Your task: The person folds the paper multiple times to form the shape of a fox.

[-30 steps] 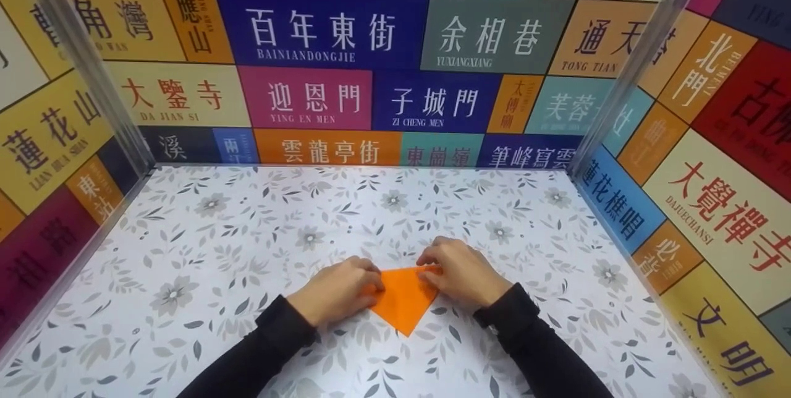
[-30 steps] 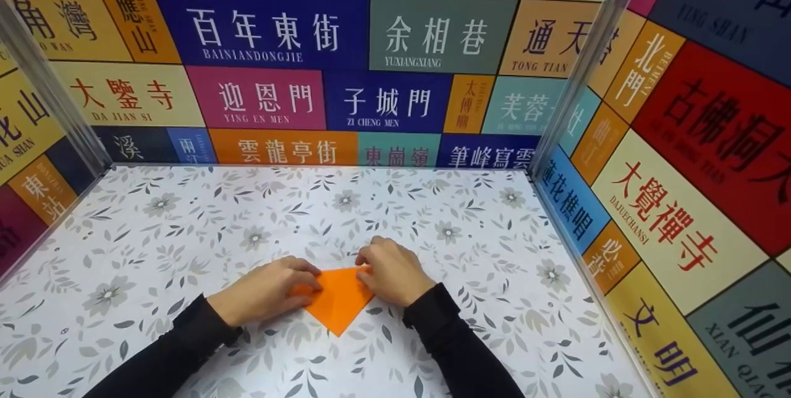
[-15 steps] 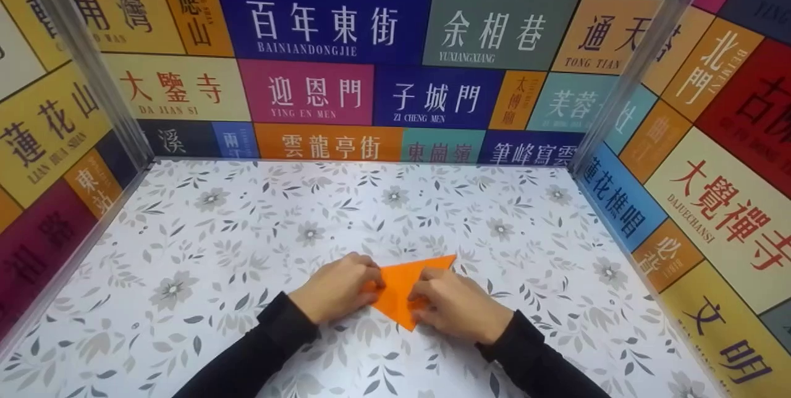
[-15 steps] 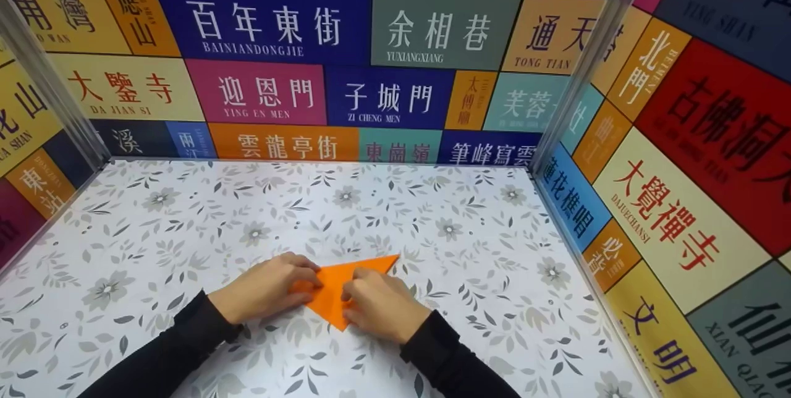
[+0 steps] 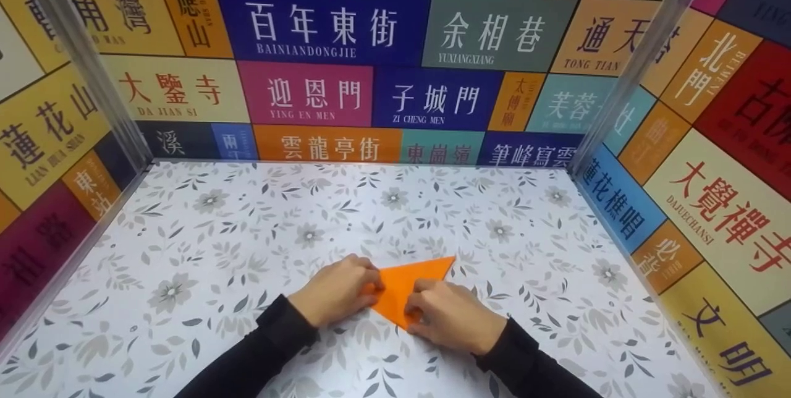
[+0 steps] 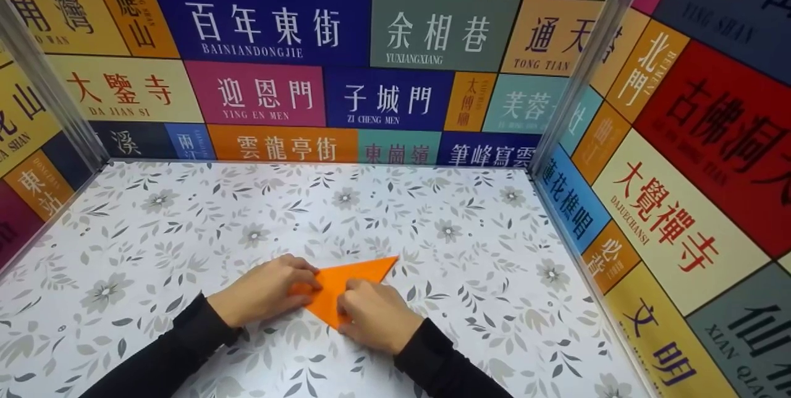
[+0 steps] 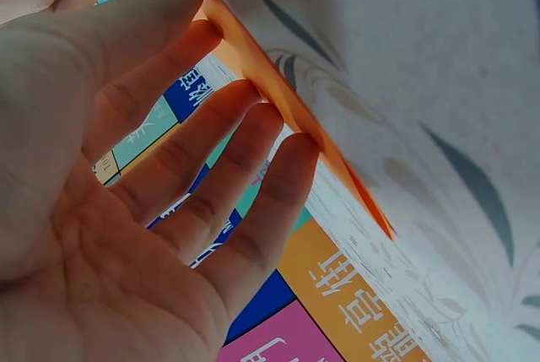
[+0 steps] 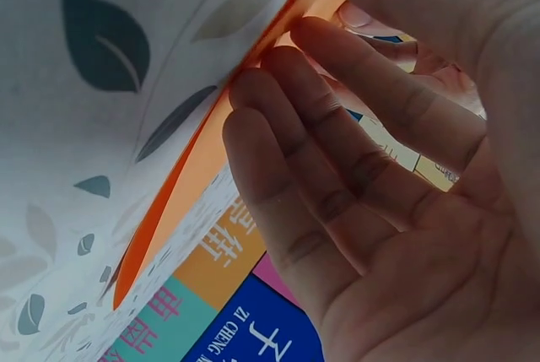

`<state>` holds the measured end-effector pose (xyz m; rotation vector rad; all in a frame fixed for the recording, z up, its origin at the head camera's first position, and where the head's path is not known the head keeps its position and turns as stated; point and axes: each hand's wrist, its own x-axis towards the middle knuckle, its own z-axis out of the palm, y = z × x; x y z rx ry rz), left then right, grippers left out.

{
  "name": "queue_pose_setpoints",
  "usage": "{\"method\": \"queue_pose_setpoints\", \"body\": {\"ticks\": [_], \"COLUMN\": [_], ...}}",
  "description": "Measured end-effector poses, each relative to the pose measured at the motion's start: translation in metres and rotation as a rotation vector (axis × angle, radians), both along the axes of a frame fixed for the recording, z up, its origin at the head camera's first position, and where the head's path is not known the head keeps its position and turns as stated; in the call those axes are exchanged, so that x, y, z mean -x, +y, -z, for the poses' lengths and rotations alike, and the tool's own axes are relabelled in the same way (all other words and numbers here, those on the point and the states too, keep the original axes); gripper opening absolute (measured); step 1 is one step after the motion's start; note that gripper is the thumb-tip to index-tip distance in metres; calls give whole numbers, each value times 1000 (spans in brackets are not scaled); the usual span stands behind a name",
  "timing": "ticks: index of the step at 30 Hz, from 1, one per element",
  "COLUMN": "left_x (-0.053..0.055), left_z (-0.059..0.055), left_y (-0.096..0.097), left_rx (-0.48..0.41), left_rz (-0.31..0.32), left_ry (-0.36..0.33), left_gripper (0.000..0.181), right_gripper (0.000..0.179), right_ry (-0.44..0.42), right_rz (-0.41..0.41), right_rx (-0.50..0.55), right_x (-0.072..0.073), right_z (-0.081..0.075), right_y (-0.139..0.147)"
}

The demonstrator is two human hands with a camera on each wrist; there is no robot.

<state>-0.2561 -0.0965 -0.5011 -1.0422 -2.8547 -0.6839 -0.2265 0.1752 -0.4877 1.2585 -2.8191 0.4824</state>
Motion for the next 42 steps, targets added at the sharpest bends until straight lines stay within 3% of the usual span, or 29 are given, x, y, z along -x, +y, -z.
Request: {"method": "queue_pose_setpoints", "body": {"ticks": [14,27,42], "left_x": [0,0,0], "left_z": [4,3,2], "left_y": [0,1,0], "left_rx": [13,5,8], "left_rz": [-7,-13,7], "left_ry": [35,23,54], "left_gripper": [15,16,16], "right_gripper": [10,5,8], "right_ry": [70,65,-66], "right_rz": [-10,15,-50], "right_rx": [12,30,183], "right_x": [0,2,11], "right_z": [5,5,1], "right_y": [-4,-4,1]}}
